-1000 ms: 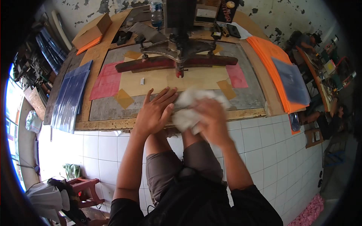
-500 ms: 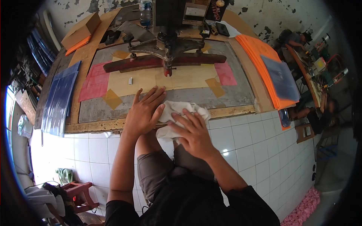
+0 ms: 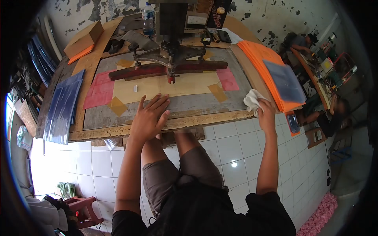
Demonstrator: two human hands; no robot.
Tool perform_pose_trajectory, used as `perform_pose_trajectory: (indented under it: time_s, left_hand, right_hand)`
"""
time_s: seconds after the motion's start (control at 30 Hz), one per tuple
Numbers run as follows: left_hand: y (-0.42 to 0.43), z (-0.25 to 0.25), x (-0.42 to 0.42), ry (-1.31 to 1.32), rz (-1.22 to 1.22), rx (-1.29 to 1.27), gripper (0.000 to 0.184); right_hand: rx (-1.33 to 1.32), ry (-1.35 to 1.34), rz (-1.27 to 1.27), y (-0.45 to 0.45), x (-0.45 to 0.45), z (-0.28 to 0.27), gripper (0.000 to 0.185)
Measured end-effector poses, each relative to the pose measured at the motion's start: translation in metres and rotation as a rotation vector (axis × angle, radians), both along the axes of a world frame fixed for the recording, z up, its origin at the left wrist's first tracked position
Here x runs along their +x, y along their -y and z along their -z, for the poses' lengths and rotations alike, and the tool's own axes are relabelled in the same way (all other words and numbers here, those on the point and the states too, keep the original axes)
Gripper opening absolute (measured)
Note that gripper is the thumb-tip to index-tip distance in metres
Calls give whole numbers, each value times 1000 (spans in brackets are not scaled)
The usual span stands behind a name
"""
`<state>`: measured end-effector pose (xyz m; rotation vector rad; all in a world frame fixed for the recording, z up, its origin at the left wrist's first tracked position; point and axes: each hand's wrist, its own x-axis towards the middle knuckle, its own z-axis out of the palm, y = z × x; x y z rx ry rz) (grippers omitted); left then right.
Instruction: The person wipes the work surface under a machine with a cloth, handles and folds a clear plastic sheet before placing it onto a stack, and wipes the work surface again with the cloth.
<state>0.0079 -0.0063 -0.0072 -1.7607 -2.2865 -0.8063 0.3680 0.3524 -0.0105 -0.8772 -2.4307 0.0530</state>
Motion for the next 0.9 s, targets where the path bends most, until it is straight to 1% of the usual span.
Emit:
perform_pose_trajectory:
  time_s: [0.07,0.17,0.27,0.3,0.37,0.4,0.5,0.6,0.7,0.73,0.83,0.9]
  left_hand:
    - [1,0,1,-6,-8,6,47]
    - [1,1,1,-24,-16,22,48]
    - [2,1,3,-30,-22,21,48]
    - [2,1,3,-30,-25,18,49]
    - [3,1,3,-33,-21,22,49]
    - [4,1,3,-33,-22,25,49]
    - [5,1,4,-32,-33,28,50]
    - [4,1,4,-17,-38,30,50]
    - [5,2,3,-14,-37,24,51]
    - [7,1,4,-16,-36,21,52]
    - [11,0,9,-33,-28,24,56]
    - [17,-3,17,-56,-23,37,59]
  right_hand:
    - [-84,-79,72,-17,-1,-10,33]
    - [67,-458,94,-38,-10,-27,33]
    - [383,-525,80,-16,-27,-57,32]
    - [271,-349,104,-24,-24,-48,32]
    - [49,2,138,-58,-23,-1,32]
    - [91,-36,147,-71,-26,29,36]
    - [67,-52,173,-61,-27,28,39]
    - [51,-66,140,-63,-25,29,45]
    - [57,-134,160,-55,-25,29,54]
    - [95,-172,158,-43,-27,22,61]
    - [218,-323,21,-7,-25,18,65]
    - [128,-347,-305,33,-17,29,70]
